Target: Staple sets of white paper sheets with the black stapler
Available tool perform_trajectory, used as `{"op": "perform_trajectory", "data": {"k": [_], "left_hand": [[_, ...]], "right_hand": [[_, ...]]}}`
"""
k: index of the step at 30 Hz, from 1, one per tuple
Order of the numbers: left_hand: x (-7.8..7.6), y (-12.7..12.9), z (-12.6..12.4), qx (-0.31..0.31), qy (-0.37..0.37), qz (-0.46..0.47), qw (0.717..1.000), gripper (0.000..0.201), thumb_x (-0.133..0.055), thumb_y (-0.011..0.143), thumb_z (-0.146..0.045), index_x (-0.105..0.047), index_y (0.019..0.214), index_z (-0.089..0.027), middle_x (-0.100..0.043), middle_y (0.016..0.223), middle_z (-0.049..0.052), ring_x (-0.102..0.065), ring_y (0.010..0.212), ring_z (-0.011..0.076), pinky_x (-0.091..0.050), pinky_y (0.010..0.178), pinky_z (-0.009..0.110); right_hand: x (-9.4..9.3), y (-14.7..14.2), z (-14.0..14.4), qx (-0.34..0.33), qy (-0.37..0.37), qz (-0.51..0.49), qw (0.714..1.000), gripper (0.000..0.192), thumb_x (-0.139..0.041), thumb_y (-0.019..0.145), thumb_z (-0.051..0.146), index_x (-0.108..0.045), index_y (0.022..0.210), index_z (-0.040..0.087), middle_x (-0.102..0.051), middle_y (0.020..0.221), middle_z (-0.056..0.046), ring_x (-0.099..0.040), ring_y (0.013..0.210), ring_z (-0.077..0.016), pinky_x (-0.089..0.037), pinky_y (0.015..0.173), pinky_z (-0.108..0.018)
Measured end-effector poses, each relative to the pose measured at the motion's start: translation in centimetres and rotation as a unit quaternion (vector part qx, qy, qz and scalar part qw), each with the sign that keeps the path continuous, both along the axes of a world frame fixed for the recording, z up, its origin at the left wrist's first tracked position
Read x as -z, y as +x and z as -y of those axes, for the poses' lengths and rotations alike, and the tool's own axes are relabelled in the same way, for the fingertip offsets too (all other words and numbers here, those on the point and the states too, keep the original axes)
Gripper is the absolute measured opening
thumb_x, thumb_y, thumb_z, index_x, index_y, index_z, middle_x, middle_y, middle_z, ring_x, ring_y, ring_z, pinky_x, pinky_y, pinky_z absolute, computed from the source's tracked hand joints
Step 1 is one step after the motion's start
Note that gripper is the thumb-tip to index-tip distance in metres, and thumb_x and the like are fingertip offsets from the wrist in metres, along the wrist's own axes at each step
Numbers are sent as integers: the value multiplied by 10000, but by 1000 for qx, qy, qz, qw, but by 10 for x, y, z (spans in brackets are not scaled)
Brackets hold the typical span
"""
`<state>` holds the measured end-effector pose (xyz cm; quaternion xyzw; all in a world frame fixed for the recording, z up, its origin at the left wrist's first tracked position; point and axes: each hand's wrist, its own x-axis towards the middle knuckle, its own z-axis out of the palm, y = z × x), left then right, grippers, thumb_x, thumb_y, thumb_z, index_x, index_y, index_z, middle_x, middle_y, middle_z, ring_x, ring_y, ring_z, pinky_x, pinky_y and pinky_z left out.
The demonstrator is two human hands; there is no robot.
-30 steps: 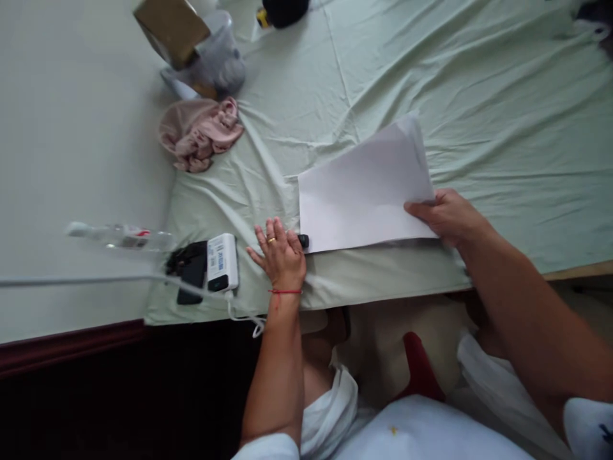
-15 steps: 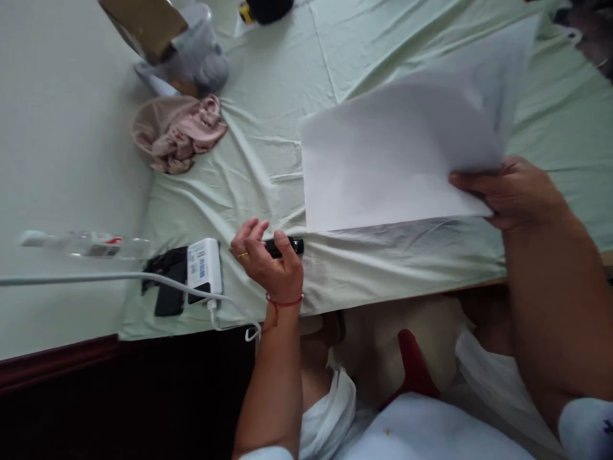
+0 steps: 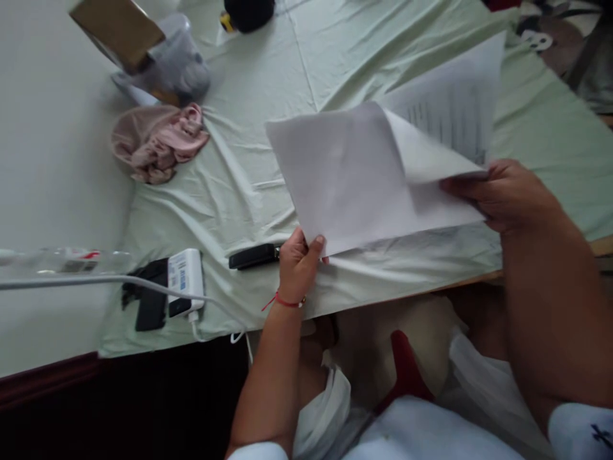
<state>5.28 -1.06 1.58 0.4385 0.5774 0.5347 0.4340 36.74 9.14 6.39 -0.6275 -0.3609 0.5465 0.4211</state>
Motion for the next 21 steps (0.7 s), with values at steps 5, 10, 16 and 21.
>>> {"op": "perform_trajectory", "data": {"k": [5,10,16,21], "left_hand": [[9,4,-9,-37,-20,-70,997,425,-795,894,-587,-613,754,-230,-472,508,-76,-395,398,86,-302,377,211],[13,7,-15,-85,-28,-65,994,519,-761,883,-682,-592,697,-228,-415,486,-78,-340,372,80,-260,325,220],[11,11,-22,-92,3,35,995,496,-925,729,-610,-645,776,-203,-506,598,-73,-380,445,62,-311,357,190],[12,11,-22,-113,-3,54,992,518,-906,766,-610,-595,686,-203,-423,525,-85,-309,412,51,-217,338,196]], "right_hand": [[7,-4,-6,-2,18,42,999,65,-775,881,116,-791,838,163,-748,772,-13,-598,609,-86,-443,593,-240],[3,-14,-8,12,36,60,998,104,-713,921,115,-782,854,156,-755,796,-31,-582,625,-88,-455,610,-226],[11,-13,-11,52,105,34,992,114,-710,847,102,-766,790,185,-720,714,14,-579,594,-92,-436,520,-185],[13,-11,-8,59,114,-3,992,144,-717,814,110,-744,704,199,-643,608,33,-525,518,-90,-408,452,-182]]}}
